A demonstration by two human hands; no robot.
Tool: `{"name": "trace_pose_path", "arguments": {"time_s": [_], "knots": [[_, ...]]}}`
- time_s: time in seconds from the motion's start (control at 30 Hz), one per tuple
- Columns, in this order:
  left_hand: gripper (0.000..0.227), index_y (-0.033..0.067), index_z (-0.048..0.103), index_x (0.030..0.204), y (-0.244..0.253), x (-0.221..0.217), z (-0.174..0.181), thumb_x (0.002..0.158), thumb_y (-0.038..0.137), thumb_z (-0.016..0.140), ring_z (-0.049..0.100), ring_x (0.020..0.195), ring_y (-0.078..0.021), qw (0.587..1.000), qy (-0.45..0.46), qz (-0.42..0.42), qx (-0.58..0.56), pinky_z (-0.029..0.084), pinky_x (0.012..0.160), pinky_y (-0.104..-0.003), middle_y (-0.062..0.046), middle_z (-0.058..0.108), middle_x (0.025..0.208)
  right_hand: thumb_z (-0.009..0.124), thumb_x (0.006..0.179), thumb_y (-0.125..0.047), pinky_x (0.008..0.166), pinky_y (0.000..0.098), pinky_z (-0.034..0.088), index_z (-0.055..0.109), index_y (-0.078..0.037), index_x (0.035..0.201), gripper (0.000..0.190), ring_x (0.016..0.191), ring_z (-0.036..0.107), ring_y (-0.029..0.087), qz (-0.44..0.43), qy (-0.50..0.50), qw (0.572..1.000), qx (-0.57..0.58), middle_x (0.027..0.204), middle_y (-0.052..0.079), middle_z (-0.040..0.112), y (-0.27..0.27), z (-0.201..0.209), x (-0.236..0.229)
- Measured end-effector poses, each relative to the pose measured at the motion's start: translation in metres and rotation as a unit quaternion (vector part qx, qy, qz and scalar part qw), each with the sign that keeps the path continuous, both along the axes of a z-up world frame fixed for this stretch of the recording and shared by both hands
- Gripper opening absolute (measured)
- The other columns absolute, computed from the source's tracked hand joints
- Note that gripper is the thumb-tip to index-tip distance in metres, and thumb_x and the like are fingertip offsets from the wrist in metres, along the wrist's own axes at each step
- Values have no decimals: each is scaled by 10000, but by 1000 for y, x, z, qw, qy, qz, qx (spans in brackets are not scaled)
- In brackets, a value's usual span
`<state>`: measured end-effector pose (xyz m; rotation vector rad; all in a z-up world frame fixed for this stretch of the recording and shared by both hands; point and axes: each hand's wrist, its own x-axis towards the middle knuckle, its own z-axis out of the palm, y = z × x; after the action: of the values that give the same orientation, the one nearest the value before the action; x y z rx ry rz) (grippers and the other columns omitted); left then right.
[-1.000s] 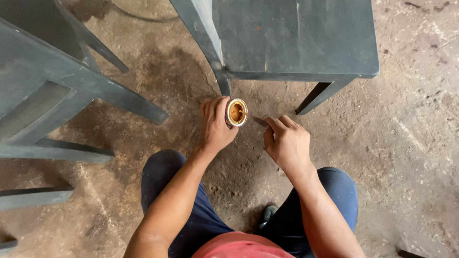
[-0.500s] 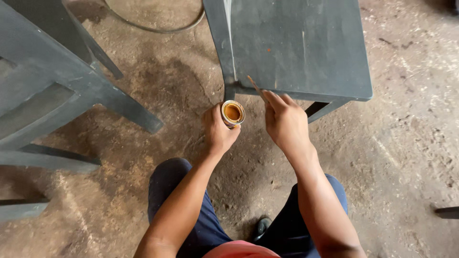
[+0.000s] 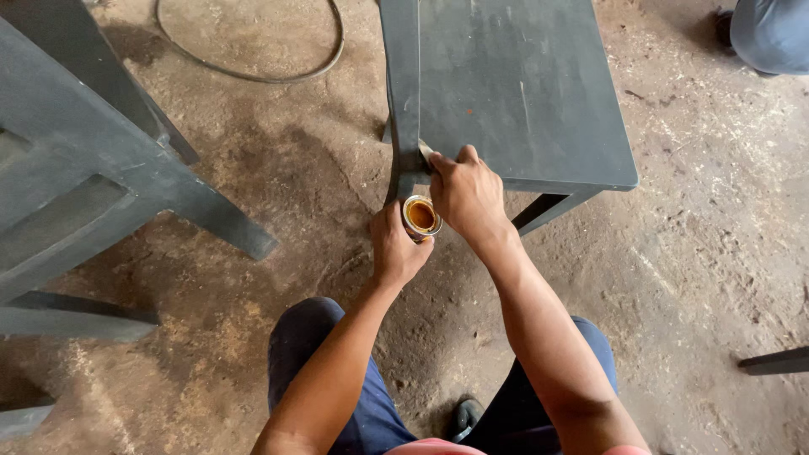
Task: The person applies a yellowish stain to the joints and surfaces of several grey wooden chairs using a small brush, handling a small open container of the stain and moving between chairs in a workshop.
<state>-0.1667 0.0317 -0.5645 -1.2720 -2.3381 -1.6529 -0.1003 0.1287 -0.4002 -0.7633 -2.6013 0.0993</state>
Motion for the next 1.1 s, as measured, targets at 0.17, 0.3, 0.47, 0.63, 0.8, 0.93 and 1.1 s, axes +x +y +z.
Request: {"name": "trace_pose_path", "arguments": {"time_s": [0.17, 0.3, 0.47, 0.63, 0.8, 0.93, 1.1], "knots": [[832, -14, 465, 1351, 1, -1, -7, 640, 146, 868, 519, 1197, -441, 1000, -9, -1, 7, 400, 1037, -547, -246, 561, 1265, 662, 826, -150, 683, 451, 553, 795, -179, 1148, 350, 757, 668, 341, -14, -25, 999, -17, 912, 163, 623, -4, 14, 21], [768, 11, 500, 1338, 1, -1, -9, 668, 148, 851, 538, 1188, -420, 1000, -9, -1, 14, 416, 1051, -535, -217, 593, 1239, 690, 878, -191, 704, 458, 554, 798, -165, 1119, 266, 790, 666, 355, -13, -2, 1000, 0, 928, 172, 624, 6, 12, 0], [791, -3, 498, 1337, -3, -2, -4, 647, 146, 856, 537, 1182, -417, 999, -20, -13, 26, 419, 1031, -531, -226, 594, 1233, 647, 826, -88, 646, 445, 557, 767, -136, 1212, 408, 734, 670, 335, 6, -11, 1000, -3, 927, 207, 615, -1, 5, 1], [820, -9, 489, 1358, -5, -2, -7, 646, 145, 865, 534, 1188, -420, 1000, 3, -7, 28, 415, 1039, -532, -228, 597, 1243, 677, 865, -170, 734, 458, 562, 806, -183, 1088, 258, 832, 689, 338, -21, -20, 999, -32, 925, 168, 670, 8, 14, 10], [830, 11, 504, 1350, -3, 0, -5, 621, 155, 873, 534, 1187, -424, 1000, -3, -11, 20, 405, 1041, -539, -224, 608, 1247, 673, 858, -156, 761, 456, 562, 804, -193, 1115, 291, 885, 686, 342, 0, -43, 998, -37, 946, 167, 687, 17, 10, -9], [828, 4, 490, 1357, -4, 2, -9, 636, 165, 866, 532, 1188, -424, 1000, -9, -14, 6, 412, 1038, -532, -232, 596, 1248, 692, 850, -200, 780, 429, 562, 805, -249, 1087, 267, 911, 688, 292, -5, -92, 989, -118, 970, 95, 702, 29, 18, 16], [811, 5, 489, 1362, -5, 5, -5, 660, 165, 862, 536, 1202, -407, 999, 0, -41, 5, 401, 1057, -533, -221, 599, 1261, 700, 844, -156, 783, 438, 552, 805, -226, 1133, 315, 911, 673, 320, 6, -42, 997, -69, 1022, 140, 691, 44, 21, -1]]}}
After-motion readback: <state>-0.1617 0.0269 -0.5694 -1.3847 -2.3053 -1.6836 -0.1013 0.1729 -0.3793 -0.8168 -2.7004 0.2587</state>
